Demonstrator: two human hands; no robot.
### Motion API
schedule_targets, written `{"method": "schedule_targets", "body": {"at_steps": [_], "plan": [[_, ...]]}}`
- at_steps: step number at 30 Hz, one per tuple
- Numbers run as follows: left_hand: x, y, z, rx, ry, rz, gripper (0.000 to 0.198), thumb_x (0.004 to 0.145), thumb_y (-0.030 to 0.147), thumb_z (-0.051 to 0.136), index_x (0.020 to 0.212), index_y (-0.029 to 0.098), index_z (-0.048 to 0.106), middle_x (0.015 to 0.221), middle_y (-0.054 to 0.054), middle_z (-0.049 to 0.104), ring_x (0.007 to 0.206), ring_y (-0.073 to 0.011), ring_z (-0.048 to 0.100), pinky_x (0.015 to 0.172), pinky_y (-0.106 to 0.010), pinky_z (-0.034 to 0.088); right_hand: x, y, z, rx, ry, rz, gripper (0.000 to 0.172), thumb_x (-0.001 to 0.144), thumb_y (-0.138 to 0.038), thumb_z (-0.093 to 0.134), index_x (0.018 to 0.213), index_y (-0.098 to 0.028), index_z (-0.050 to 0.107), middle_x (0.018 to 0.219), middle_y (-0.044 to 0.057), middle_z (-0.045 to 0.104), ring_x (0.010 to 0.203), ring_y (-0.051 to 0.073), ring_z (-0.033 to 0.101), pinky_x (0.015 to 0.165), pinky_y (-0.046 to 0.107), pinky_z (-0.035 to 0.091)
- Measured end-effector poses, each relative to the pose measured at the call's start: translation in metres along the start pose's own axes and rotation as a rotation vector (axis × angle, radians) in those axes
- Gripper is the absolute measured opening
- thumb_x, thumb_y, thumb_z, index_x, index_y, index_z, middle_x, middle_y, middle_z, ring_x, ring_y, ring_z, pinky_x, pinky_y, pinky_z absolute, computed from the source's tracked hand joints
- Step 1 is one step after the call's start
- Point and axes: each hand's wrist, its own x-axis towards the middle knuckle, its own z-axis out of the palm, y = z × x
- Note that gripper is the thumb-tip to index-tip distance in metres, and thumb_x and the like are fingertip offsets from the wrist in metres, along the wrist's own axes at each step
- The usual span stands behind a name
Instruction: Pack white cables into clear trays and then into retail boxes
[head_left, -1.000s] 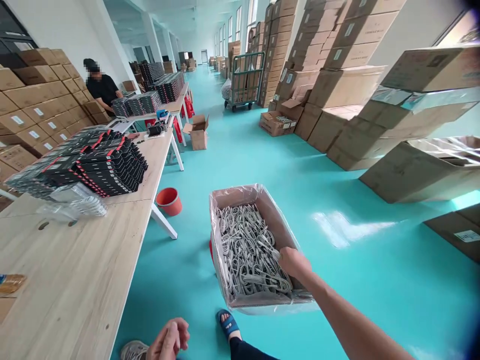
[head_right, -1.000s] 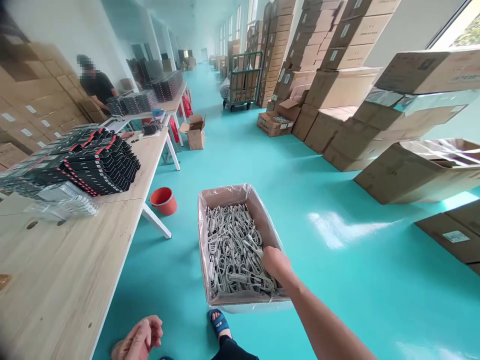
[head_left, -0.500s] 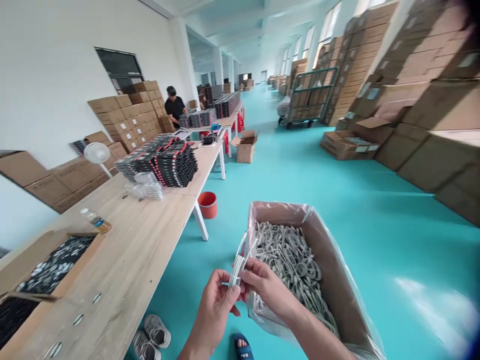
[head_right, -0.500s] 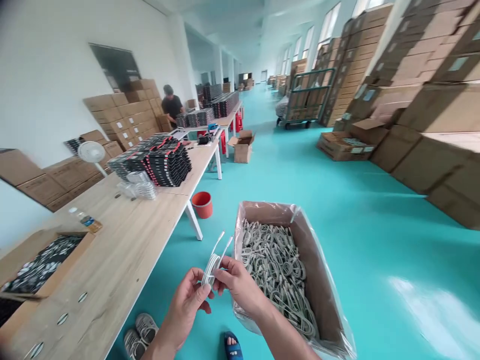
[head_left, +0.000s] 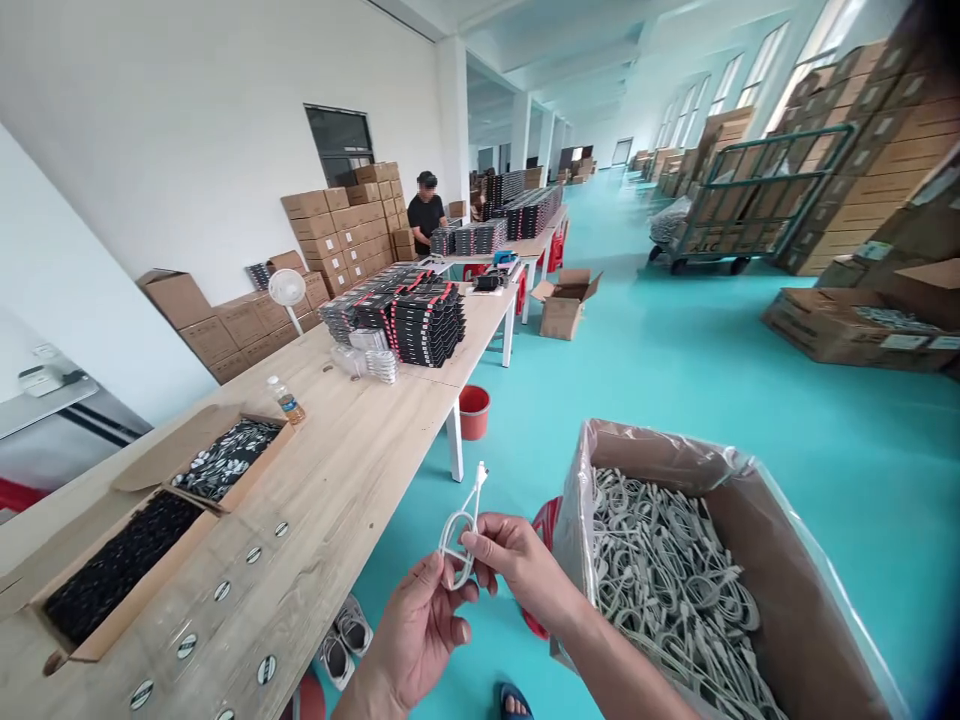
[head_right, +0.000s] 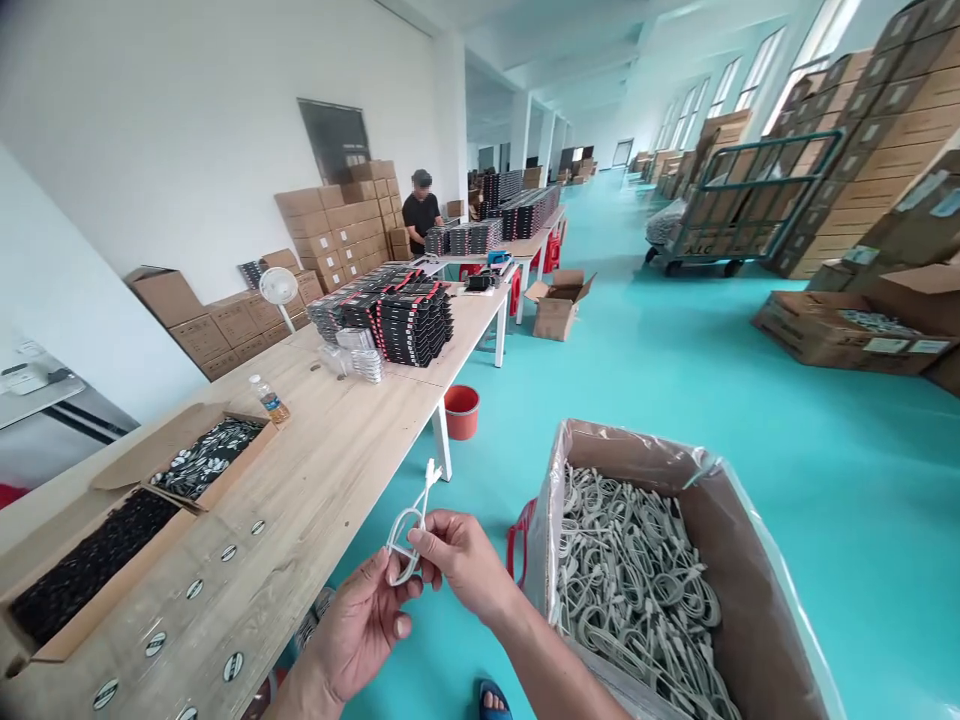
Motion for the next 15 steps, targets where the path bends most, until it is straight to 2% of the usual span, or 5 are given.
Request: {"method": "schedule_targets", "body": {"at_steps": [7, 10, 12, 15], "plan": [[-0.022, 0.028, -0.035, 0.032, 0.019, -0.025, 0.025, 0.089, 0.040, 0.057, 0.083, 0.016, 0.058, 0.093, -0.008, 0.065, 0.076, -0.0144, 0.066, 0.046, -0.018, 0.054, 0.024, 0.006, 0.042, -0.061, -0.119, -0.028, 0.035, 0.079, -0.053, 0.064, 0.070, -0.019, 0.059, 0.065, 0.001, 0.068, 0.051, 0.011, 0.052, 0.048, 0.023, 0.038], [-0.029, 0.034, -0.049, 0.002, -0.043, -0.064, 0.030, 0.091, 0.045, 0.051, 0.084, 0.016, 0.057, 0.091, -0.009, 0.065, 0.071, -0.0161, 0.068, 0.043, -0.021, 0.054, 0.029, 0.010, 0.053, -0.071, -0.146, -0.020, 0.035, 0.078, -0.052, 0.066, 0.072, -0.019, 0.061, 0.061, 0.000, 0.065, 0.051, 0.012, 0.054, 0.048, 0.024, 0.039], [-0.032, 0.036, -0.057, -0.049, -0.106, -0.113, 0.036, 0.092, 0.049, 0.046, 0.079, 0.017, 0.054, 0.085, -0.008, 0.065, 0.063, -0.0154, 0.067, 0.038, -0.020, 0.051, 0.031, 0.014, 0.058, -0.028, -0.132, -0.012, 0.036, 0.076, -0.053, 0.068, 0.075, -0.018, 0.063, 0.057, -0.002, 0.060, 0.050, 0.012, 0.053, 0.049, 0.024, 0.041], [-0.035, 0.038, -0.063, -0.147, -0.135, -0.146, 0.038, 0.093, 0.047, 0.046, 0.069, 0.017, 0.047, 0.074, -0.004, 0.063, 0.050, -0.0091, 0.061, 0.033, -0.013, 0.038, 0.031, 0.020, 0.063, 0.116, -0.070, -0.018, 0.045, 0.081, -0.060, 0.059, 0.092, -0.017, 0.065, 0.065, 0.000, 0.060, 0.052, 0.012, 0.054, 0.051, 0.026, 0.043]]}}
